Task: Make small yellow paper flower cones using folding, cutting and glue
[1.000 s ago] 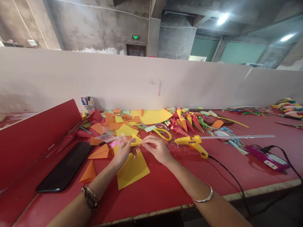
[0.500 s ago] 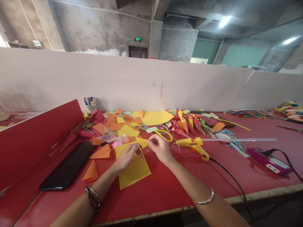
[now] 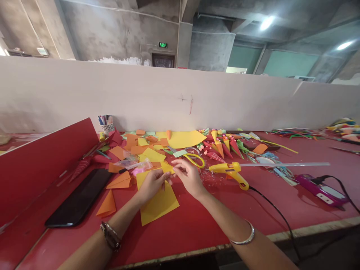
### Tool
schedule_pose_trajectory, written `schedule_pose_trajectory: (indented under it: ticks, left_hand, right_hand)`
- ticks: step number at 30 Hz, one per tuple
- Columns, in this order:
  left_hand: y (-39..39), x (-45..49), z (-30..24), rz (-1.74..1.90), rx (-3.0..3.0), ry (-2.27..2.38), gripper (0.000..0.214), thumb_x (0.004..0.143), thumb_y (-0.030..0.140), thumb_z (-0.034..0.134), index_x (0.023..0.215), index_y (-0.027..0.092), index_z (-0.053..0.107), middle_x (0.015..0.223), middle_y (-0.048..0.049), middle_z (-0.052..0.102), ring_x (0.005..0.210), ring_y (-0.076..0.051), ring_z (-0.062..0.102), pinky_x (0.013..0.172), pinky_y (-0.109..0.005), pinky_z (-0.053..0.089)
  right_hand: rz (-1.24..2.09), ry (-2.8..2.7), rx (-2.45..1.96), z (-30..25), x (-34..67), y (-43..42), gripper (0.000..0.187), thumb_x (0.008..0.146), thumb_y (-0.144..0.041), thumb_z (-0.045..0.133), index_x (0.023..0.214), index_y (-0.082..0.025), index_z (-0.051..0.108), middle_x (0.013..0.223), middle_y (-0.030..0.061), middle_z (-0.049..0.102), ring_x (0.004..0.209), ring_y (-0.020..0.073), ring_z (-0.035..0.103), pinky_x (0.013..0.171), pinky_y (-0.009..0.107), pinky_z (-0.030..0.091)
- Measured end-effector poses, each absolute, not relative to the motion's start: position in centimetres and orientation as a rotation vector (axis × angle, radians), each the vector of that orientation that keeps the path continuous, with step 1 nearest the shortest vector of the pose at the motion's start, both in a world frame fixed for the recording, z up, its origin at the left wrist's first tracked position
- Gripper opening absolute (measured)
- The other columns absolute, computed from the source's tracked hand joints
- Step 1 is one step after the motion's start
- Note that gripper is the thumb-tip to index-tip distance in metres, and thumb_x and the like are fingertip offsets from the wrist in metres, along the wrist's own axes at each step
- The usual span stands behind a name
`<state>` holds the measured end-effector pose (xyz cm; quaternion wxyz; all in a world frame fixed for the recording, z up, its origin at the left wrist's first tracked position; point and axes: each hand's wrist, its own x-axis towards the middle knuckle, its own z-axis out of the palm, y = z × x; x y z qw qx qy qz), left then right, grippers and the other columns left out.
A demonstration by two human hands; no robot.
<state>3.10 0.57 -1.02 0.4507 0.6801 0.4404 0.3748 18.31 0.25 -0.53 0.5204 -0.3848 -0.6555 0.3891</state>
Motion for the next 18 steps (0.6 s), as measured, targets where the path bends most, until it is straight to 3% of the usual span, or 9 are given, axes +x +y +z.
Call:
schedule_pose_trajectory:
  ticks: [3, 7, 12, 18]
  left_hand:
    - [0.8, 3.0, -1.4, 0.94, 1.674, 1.078, 0.03, 0.076, 0.042, 0.048, 0.071, 0.014, 0.058, 0.057, -0.0001, 0.06, 0.039, -0.008, 0.045, 0.041, -0.019, 0.035]
    - [0.8, 2.9, -1.5, 0.927, 1.702, 1.045, 0.033, 0.078, 0.043, 0.045, 0.066, 0.015, 0.057, 0.058, -0.001, 0.06, 0.043, -0.009, 0.048, 0.041, -0.019, 0.036]
    - [0.6, 2.7, -0.7, 1.02, 1.793, 1.253, 0.035, 0.074, 0.045, 0.05, 0.054, 0.016, 0.049, 0.045, 0.0046, 0.047, 0.039, -0.007, 0.042, 0.041, -0.019, 0.031]
    - [0.7, 2.4, -0.3, 1.22, 1.801, 1.335, 0.032, 0.075, 0.041, 0.05, 0.055, 0.017, 0.042, 0.043, 0.0078, 0.039, 0.039, -0.006, 0.038, 0.041, -0.018, 0.029]
  right_hand:
    - [0.985, -1.608, -0.927, -0.6, 18.3, 0.3, 0.02, 0.078, -0.028, 0.051, 0.095, -0.019, 0.055, 0.068, 0.0001, 0.058, 0.057, 0.0112, 0.057, 0.055, 0.023, 0.045]
    - [1.049, -1.679, -0.917, -0.6, 18.2, 0.2, 0.019, 0.082, -0.032, 0.045, 0.079, -0.017, 0.056, 0.053, -0.0028, 0.053, 0.046, 0.0096, 0.051, 0.049, 0.022, 0.041]
    - [1.088, -1.713, -0.937, -0.4, 18.3, 0.1, 0.025, 0.084, -0.034, 0.039, 0.083, -0.016, 0.057, 0.051, -0.0031, 0.053, 0.043, 0.0091, 0.051, 0.048, 0.021, 0.041]
    - [1.092, -1.761, -0.918, -0.5, 18.4, 0.2, 0.025, 0.084, -0.035, 0.04, 0.08, -0.017, 0.057, 0.051, -0.0038, 0.05, 0.044, 0.0082, 0.047, 0.048, 0.021, 0.039]
